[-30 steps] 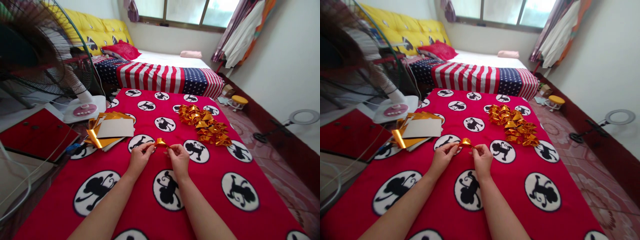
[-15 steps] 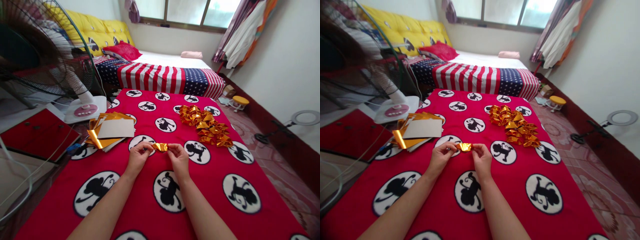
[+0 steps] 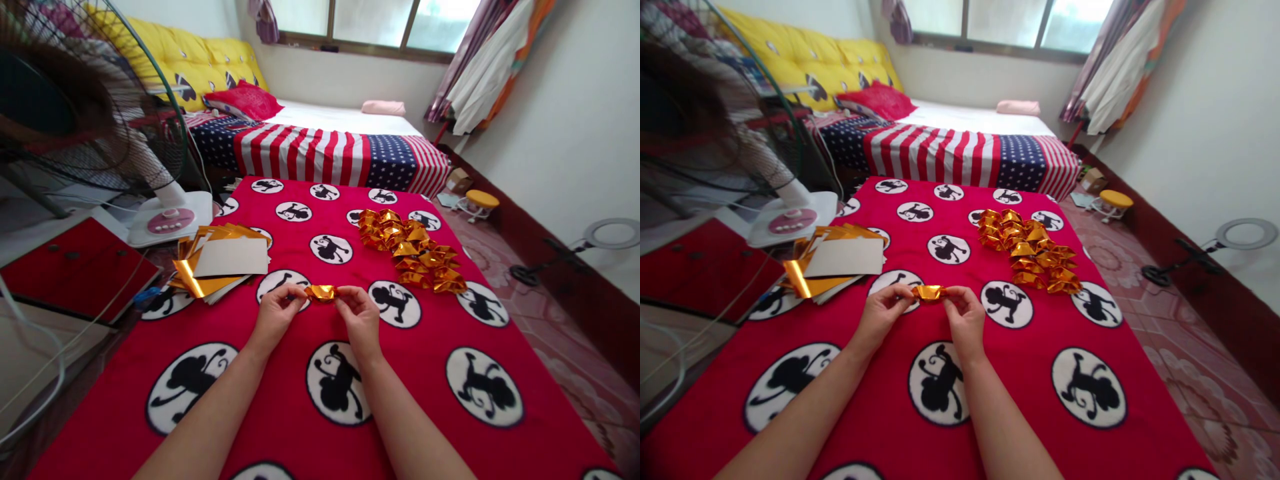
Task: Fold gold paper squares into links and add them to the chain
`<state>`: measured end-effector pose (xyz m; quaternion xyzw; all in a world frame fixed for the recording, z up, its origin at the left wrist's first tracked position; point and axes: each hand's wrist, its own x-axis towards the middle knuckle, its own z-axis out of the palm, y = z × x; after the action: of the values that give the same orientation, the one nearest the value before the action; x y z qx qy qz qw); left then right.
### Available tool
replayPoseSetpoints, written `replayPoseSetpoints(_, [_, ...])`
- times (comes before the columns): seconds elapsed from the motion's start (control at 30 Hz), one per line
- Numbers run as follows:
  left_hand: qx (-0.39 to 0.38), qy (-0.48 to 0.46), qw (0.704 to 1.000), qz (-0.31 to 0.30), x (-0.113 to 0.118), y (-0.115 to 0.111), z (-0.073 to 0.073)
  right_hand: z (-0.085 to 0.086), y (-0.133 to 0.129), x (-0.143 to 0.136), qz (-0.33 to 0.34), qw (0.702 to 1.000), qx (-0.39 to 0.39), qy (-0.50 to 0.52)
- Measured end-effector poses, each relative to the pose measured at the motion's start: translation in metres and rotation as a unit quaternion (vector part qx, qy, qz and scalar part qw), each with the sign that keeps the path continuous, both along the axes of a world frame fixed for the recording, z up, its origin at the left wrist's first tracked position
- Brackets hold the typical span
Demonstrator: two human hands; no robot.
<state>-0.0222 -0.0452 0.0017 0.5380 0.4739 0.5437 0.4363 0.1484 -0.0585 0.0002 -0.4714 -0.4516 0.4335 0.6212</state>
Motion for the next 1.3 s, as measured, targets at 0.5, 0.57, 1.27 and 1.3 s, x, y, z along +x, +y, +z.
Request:
replayPoseSetpoints(0.5, [-0.105, -0.012, 0.993, 0.057, 0.0, 0.004, 0.002, 0.001, -0.001, 0.002, -0.002, 0.998, -0.068, 0.002])
replayPoseSetpoints(0.57, [-0.108, -0.012, 0.992, 0.06, -0.001, 0.005, 0.001, 0.0, -0.001, 0.001, 0.019, 0.998, -0.059, 0.001])
replayPoseSetpoints(1.27, [0.146, 0.189, 0.959, -0.151, 0.012, -0.014, 0.009, 0.006, -0.009, -0.001, -0.036, 0.95, 0.042, -0.306])
replayPoseSetpoints(1.3, [0.143, 0.186, 0.958, -0.162, 0.012, -0.015, 0.008, 0.006, -0.009, -0.002, -0.042, 0.944, 0.042, -0.324])
